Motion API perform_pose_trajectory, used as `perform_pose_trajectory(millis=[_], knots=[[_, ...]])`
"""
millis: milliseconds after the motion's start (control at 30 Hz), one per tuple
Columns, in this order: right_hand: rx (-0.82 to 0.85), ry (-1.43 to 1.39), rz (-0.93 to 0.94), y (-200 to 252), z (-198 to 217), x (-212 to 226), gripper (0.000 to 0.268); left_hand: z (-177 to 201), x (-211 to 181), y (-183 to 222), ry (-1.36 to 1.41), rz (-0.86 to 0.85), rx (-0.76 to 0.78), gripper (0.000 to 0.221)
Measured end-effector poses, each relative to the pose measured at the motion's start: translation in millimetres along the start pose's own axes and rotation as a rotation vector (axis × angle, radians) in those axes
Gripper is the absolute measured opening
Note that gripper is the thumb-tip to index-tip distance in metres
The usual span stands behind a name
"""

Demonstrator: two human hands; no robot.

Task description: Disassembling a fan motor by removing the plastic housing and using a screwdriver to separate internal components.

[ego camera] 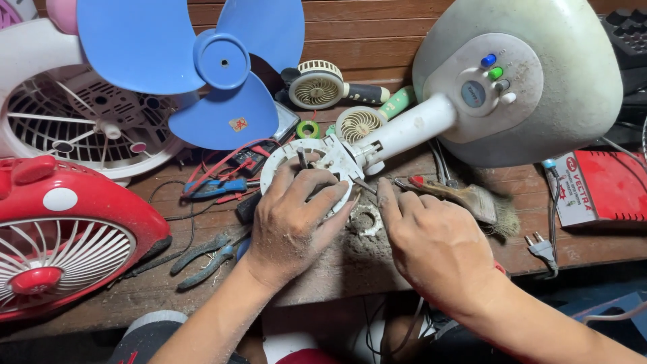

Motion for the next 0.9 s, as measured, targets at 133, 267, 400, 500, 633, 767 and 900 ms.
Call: perform_pose_trajectory(millis=[133, 267, 400, 500, 633, 767, 900], knots=[[0.066, -0.133, 0.02, -2.7, 2.9, -18.2, 0.065, 0.2, -2.0, -1.6, -0.032, -0.011, 0.0, 0.014], [0.365, -0.182, -0.044, -8.0, 27.8, -37.5, 0.054, 0.8, 1.2, 0.5, -0.068, 0.009, 0.042, 0.014], [0.405, -0.031, -0.166, -4.5, 42.7, -64.0, 0.014, 4.8, 4.0, -1.3, -0.069, -0.022, 0.007, 0.011], [0.562, -0.052, -0.224, 3.6, -3.4, -79.2, 0.043, 1.8, 1.0, 3.1, -0.088, -0.064, 0.027, 0.015], [0.444, -0.348, -0.108, 17.4, -59.5, -62.1, 0.026, 0.1, 0.1, 10.4, -0.142, -0.104, 0.007, 0.017], [0.311, -0.645, -0.204, 11.5, -72.8, -55.5, 0.017, -2.0, 4.9, 14.7, -0.186, -0.165, -0.036, 0.022], [0.009, -0.942, -0.138, 6.4, -69.0, -46.7, 0.018, 2.6, 5.7, 16.3, -0.171, -0.192, -0.045, 0.021]])
Point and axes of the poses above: each hand's wrist, its own y-axis away from the middle knuckle, its own z-axis out of the back of the hand, x = y × z, the point moved 5 cm from there along -y, towards the middle knuckle, and after that the axes turned 4 degrees about -y, right-handed, at the moved point
